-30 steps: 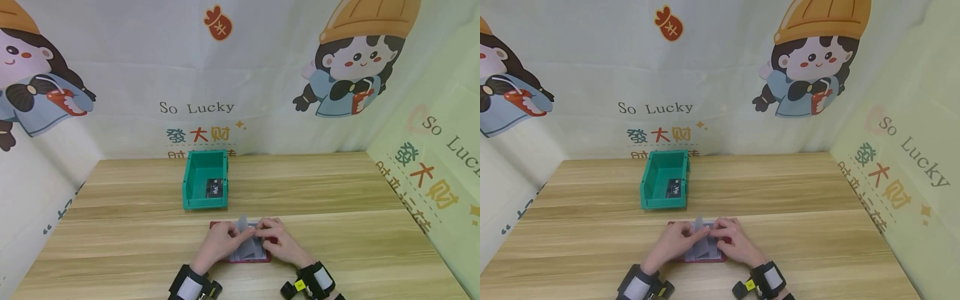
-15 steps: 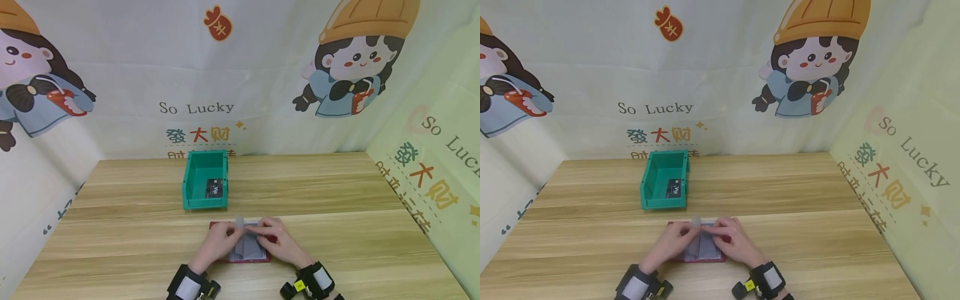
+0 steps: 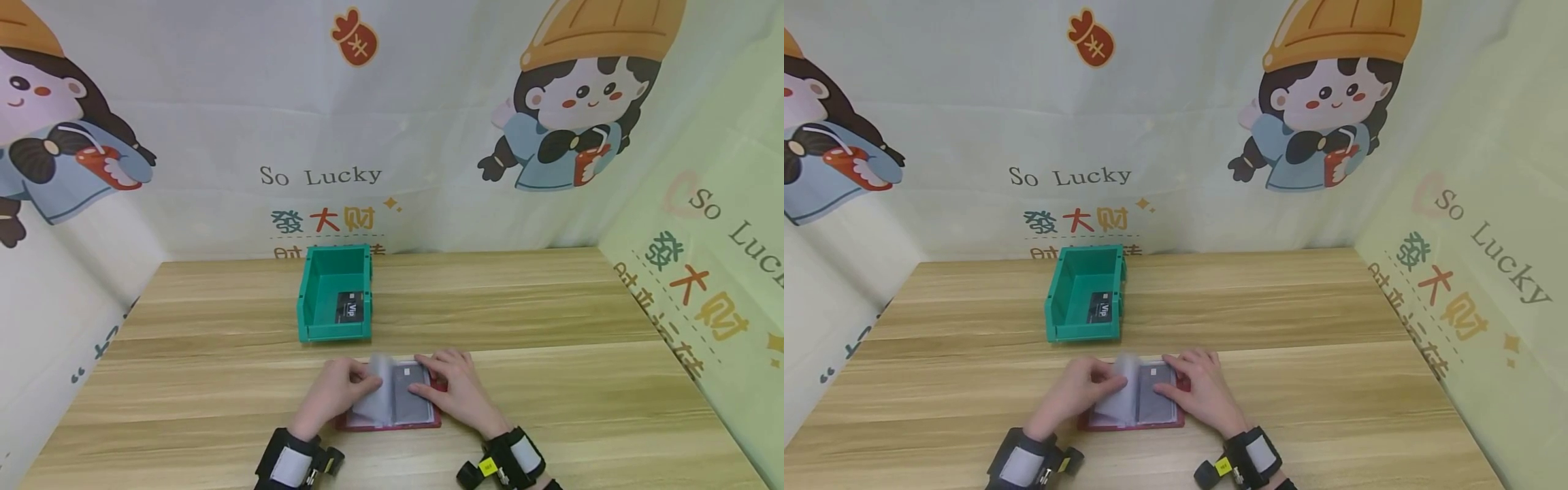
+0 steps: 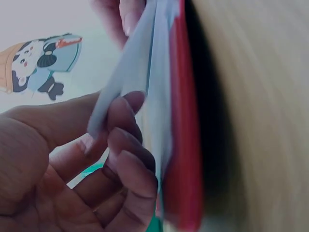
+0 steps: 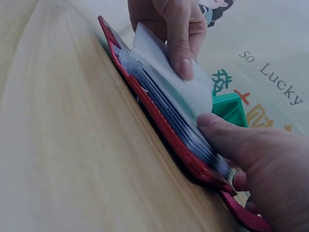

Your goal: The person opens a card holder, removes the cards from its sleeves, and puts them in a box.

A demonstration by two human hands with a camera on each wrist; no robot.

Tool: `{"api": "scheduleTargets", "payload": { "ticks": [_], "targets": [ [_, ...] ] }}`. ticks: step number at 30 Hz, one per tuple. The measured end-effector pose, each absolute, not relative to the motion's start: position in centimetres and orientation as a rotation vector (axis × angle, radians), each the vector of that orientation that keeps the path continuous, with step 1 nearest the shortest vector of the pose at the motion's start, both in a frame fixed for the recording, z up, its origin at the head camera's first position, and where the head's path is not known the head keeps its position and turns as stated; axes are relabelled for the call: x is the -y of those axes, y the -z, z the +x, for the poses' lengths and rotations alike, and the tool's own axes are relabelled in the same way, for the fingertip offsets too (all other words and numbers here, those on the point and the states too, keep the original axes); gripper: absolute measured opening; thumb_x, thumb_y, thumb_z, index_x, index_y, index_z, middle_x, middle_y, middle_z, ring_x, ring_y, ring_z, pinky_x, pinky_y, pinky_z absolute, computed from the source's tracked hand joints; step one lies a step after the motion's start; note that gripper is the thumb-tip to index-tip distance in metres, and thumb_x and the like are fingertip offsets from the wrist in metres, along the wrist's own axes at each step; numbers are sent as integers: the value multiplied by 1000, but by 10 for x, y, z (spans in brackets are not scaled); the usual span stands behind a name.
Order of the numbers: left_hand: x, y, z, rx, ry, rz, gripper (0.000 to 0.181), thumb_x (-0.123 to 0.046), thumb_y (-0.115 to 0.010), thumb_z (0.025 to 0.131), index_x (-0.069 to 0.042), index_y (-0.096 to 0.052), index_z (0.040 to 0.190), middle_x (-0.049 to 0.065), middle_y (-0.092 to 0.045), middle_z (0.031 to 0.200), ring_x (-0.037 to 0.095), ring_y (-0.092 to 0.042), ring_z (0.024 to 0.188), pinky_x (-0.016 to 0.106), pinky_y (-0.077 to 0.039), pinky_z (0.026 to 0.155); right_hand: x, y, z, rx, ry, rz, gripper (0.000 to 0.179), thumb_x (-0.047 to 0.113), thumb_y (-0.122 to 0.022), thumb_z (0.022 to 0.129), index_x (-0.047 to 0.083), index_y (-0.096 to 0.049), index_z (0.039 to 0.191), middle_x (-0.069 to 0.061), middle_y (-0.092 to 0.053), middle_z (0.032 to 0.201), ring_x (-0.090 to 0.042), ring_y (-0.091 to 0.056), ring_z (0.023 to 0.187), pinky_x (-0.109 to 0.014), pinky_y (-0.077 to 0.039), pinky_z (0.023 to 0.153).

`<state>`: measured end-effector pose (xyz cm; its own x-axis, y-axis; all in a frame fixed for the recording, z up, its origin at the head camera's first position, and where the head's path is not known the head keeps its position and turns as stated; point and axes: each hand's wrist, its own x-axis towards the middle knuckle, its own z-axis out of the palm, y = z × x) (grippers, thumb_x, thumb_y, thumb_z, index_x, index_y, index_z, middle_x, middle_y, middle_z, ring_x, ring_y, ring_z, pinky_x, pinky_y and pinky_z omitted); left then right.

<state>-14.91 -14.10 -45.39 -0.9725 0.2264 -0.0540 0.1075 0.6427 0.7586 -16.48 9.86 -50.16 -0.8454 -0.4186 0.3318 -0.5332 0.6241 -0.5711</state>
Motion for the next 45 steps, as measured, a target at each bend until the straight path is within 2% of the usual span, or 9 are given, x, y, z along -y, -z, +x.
{"api": "scheduleTargets", "payload": {
  "ticks": [9,12,16,19,24,27,30,40,45],
  "targets": [
    [148,446,-148,-2703,-1191,27,17,-11,-79,82,-8,-65,73,-5,-45,55,9,-42,52,24,-30,50,-98,500,-165,2746,-1058,727,48,34,-79,85,8,-71,124,7,-62,90,-13,-51,97,-47,-34,97],
    [148,446,-147,-2705,-1168,-30,18,-11,-81,81,-4,-66,88,-1,-48,61,12,-45,55,26,-33,51,-98,499,-165,2756,-1057,721,49,35,-79,85,8,-70,125,6,-64,92,-14,-52,98,-45,-34,96],
    [147,446,-146,-2738,-1120,-81,46,-12,-83,79,1,-60,117,4,-54,71,16,-49,62,27,-38,55,-97,499,-165,2758,-1039,722,49,35,-79,85,8,-70,125,5,-66,95,-13,-52,98,-43,-33,93],
    [145,446,-145,-2805,-1062,-74,58,-13,-85,78,0,-54,125,8,-58,76,18,-52,65,30,-41,57,-96,500,-165,2753,-1041,722,49,35,-79,85,9,-70,125,5,-66,95,-13,-52,97,-44,-34,95],
    [138,446,-142,-2966,-945,65,42,-7,-85,74,-3,-63,110,11,-61,93,22,-55,82,37,-48,72,-95,501,-165,2737,-1054,716,48,35,-80,84,9,-71,123,7,-65,92,-12,-52,96,-46,-35,97],
    [130,448,-141,-2951,-997,243,26,9,-73,74,-4,-67,97,7,-59,86,19,-53,79,32,-46,70,-95,502,-165,2731,-1051,705,48,34,-81,83,8,-72,123,10,-60,86,-10,-50,93,-42,-34,94],
    [122,452,-142,-2886,-1071,385,26,16,-60,72,-2,-68,89,4,-58,76,15,-50,71,24,-41,64,-95,503,-166,2711,-1061,710,47,32,-81,82,7,-72,122,12,-54,80,-8,-47,90,-38,-32,89],
    [116,456,-143,-2884,-1119,351,11,6,-63,80,0,-70,85,7,-67,78,12,-53,71,23,-43,63,-96,502,-167,2696,-1096,761,46,27,-80,84,4,-71,123,10,-56,80,-11,-49,91,-40,-31,90],
    [117,457,-145,-2855,-1131,335,13,-3,-61,92,-2,-70,83,3,-62,74,11,-51,68,22,-42,60,-95,502,-167,2737,-1086,725,49,29,-81,83,5,-70,125,11,-54,80,-9,-46,89,-42,-31,93]
  ]
}}
